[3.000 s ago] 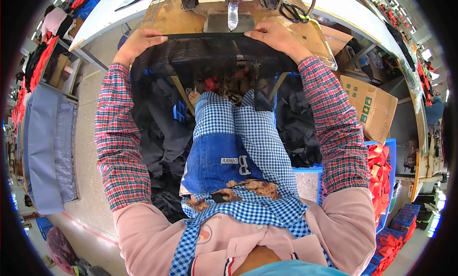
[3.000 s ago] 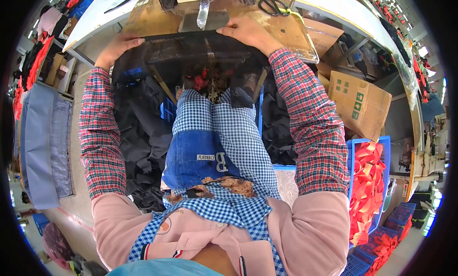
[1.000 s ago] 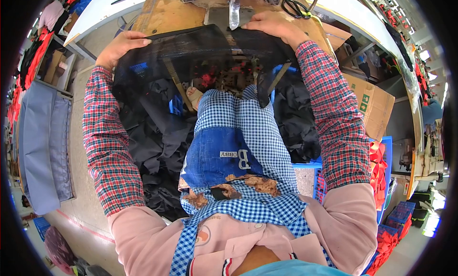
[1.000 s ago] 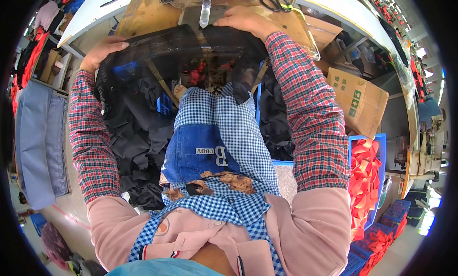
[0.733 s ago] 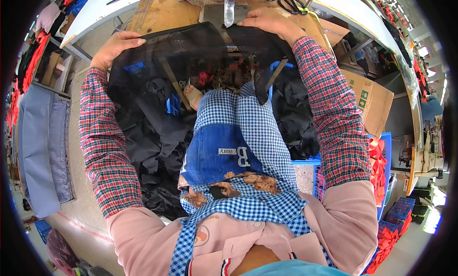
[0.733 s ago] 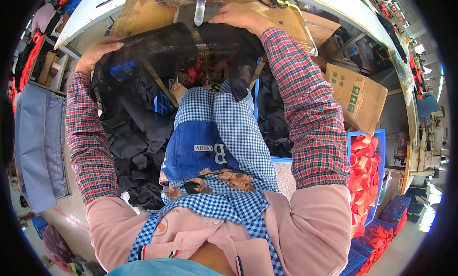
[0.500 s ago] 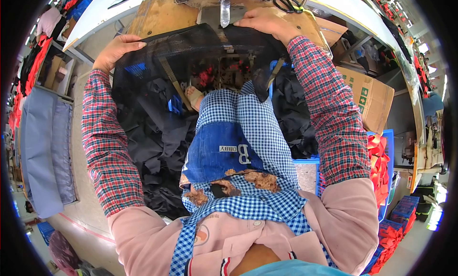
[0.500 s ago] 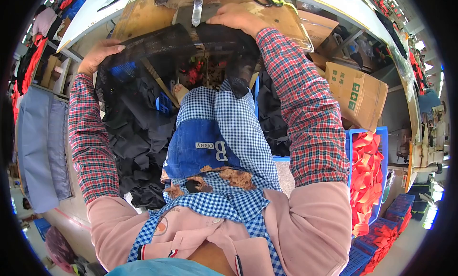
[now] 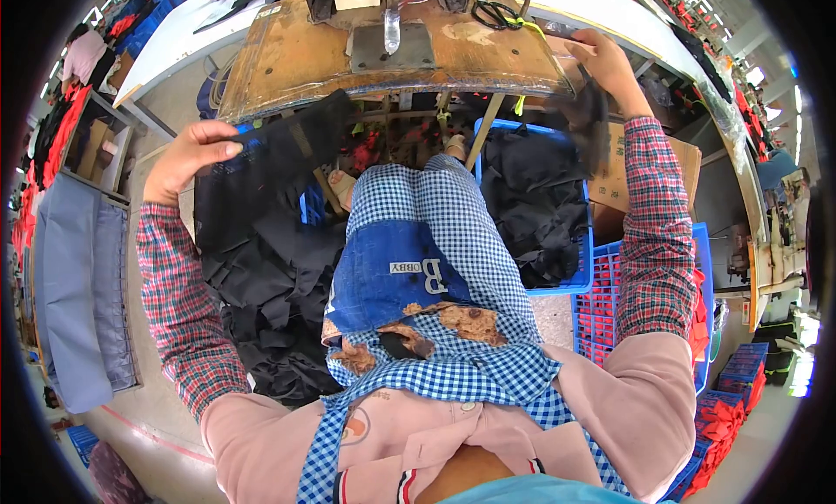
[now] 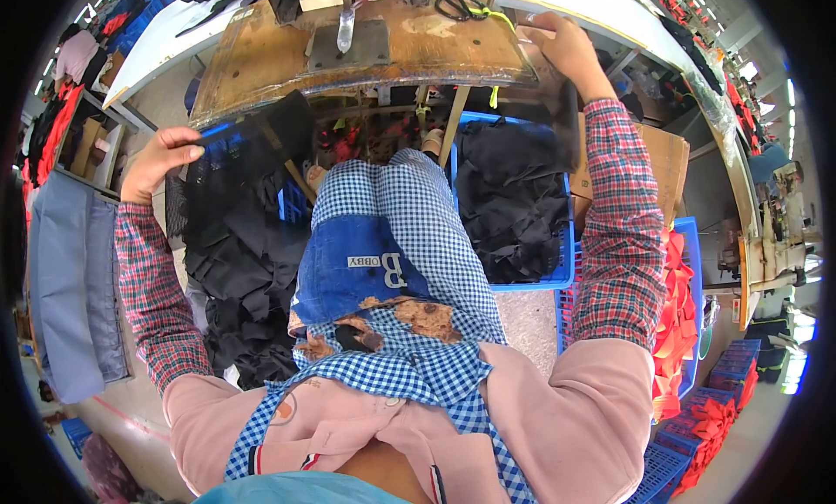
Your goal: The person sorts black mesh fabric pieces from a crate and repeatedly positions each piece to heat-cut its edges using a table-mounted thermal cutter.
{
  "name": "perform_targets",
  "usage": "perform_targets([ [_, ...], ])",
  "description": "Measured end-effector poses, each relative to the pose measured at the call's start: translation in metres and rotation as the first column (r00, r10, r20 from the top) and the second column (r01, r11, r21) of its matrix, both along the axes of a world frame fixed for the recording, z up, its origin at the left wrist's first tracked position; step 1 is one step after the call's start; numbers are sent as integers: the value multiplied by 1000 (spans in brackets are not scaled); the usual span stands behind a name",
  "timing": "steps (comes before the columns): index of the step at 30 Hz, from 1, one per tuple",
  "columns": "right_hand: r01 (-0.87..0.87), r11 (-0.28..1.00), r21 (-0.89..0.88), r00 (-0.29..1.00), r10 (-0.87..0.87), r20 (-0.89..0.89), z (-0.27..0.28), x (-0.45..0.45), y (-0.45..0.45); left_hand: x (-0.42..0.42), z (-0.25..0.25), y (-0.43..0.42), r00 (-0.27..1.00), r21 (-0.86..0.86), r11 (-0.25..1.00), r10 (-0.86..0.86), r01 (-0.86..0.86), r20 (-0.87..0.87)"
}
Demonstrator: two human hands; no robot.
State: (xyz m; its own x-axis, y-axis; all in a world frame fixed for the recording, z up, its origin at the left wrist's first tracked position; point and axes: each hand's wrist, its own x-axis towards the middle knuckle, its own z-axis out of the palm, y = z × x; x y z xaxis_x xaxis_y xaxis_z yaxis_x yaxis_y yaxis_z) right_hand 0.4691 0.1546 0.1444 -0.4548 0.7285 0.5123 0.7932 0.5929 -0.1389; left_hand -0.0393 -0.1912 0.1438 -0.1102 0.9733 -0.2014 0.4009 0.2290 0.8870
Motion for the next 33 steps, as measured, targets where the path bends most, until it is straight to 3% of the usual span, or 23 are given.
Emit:
perform_targets([
  [2,-336,858,-388,903,177,-391,-15,-22,6,13,-1,-3,999,-20,999,-31,31,12],
  [3,-495,644,-583,831,155,-534,-10,-39,-15,21,-1,-5,999,-31,998,-45,46,17],
  [4,-562,472,-679,810,149,-567,-13,-69,-36,38,1,-8,997,-28,998,-53,55,64],
  [5,-612,280,-740,789,144,-598,-15,-104,-50,59,5,-10,993,-18,998,-55,58,108],
  [7,-614,253,-748,788,131,-602,-29,-152,-58,72,2,-13,983,-3,994,-105,107,154],
  [8,-567,145,-811,823,53,-566,-47,-183,-40,74,4,-15,982,31,981,-190,190,-1],
  [10,-679,-181,-712,639,331,-694,-50,-202,-55,80,8,-23,962,74,965,-240,251,-132],
  [11,-544,-284,-789,673,414,-613,-43,-211,-73,87,8,-35,982,104,981,-153,164,-109],
  [12,-503,-364,-784,626,472,-621,-39,-206,-95,84,5,-39,980,82,982,-158,168,-119],
  [13,-486,-213,-848,630,587,-508,-25,-195,-129,80,0,-42,979,60,983,-164,172,-119],
  [14,-447,-141,-883,557,729,-398,-41,-192,-140,78,-7,-51,981,107,985,-118,135,-153],
  [15,-312,-159,-937,659,674,-334,-51,-178,-129,82,-6,-61,984,94,991,-76,92,-159],
  [16,-379,246,-892,393,915,86,-102,-193,-150,82,-9,-61,986,81,996,-34,48,-164],
  [17,-572,426,-701,487,864,128,-118,-162,-166,82,-19,-63,998,98,995,-21,26,-53],
  [18,-467,565,-680,503,802,321,-135,-157,-171,82,-23,-63,999,101,995,6,-11,53],
  [20,-658,565,-498,627,777,52,-177,-142,-161,99,-16,-57,997,103,995,-7,-1,77],
  [24,-517,709,-479,808,589,0,-166,-135,-122,123,-7,-41,1000,100,995,12,-12,1],
  [26,-325,772,-546,874,466,138,-153,-119,-108,135,-6,-38,999,113,993,-11,17,-52],
  [29,-546,700,-461,823,550,-139,-128,-112,-117,154,-12,-28,988,167,980,-90,111,-124],
  [31,-756,525,-391,654,578,-488,-83,-116,-165,179,-10,-14,983,152,977,-131,150,-131],
  [33,-850,360,-386,523,672,-524,-57,-119,-205,203,-16,-2,986,187,969,-147,159,-80],
])
